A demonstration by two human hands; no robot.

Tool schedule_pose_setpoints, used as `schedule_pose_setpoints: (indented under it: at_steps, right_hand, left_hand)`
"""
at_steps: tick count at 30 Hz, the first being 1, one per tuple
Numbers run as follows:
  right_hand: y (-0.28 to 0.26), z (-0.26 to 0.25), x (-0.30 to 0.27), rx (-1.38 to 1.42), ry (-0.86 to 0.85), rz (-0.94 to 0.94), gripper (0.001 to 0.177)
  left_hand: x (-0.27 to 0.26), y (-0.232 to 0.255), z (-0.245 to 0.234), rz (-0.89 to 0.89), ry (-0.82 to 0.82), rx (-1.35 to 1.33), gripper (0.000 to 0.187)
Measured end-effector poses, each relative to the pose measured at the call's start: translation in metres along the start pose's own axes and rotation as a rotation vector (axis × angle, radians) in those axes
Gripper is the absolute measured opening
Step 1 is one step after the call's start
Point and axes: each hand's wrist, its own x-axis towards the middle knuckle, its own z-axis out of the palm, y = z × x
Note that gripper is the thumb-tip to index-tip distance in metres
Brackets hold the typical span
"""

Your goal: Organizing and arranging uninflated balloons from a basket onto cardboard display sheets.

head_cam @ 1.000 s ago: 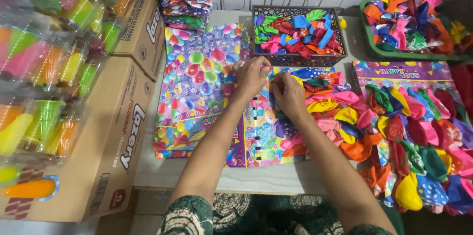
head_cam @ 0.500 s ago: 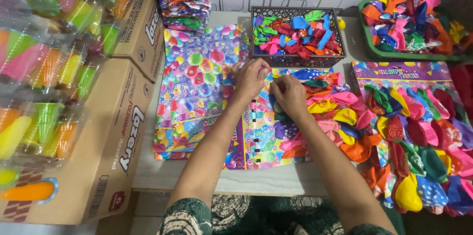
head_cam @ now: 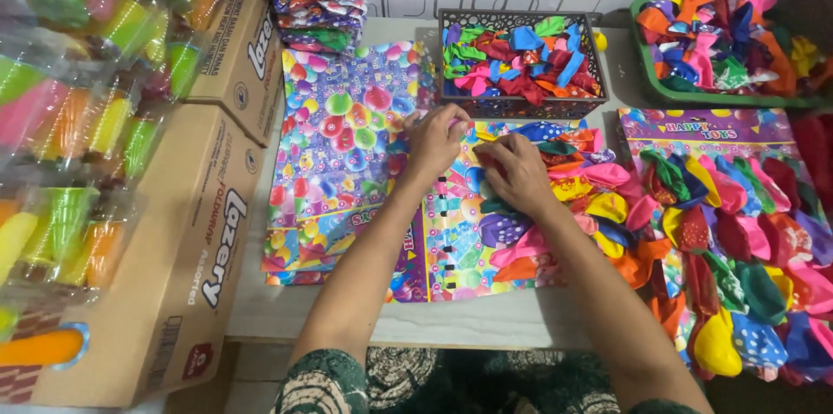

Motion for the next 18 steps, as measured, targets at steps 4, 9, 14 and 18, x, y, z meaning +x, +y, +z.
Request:
schedule_pose_setpoints:
  at_steps: [4,9,14,18]
  right_hand:
    - [0.001,0.003,-0.002,0.079,-0.096,0.091,0.033]
    - [-0.006,-0.019,0.012,-0.007,-0.379,0.297,0.048]
    - [0.012,-0.048,0.050,-0.218,-0.323,0.237,0.028]
    - [0.064,-0.039,0.101,-0.226,-0.073,0.193,0.020]
  left_hand:
    - [-0.001,-0.004,0.004,0.005,0.009,0.029,0.007]
    - [0.000,-0.004,-0.010,0.017,0.012,0.113,0.009]
    - [-0.001,0.002,-0.012,0.049,0.253,0.264,0.021]
    - [0.005,0.027,-0.029,-0.031,0.342,0.058,0.022]
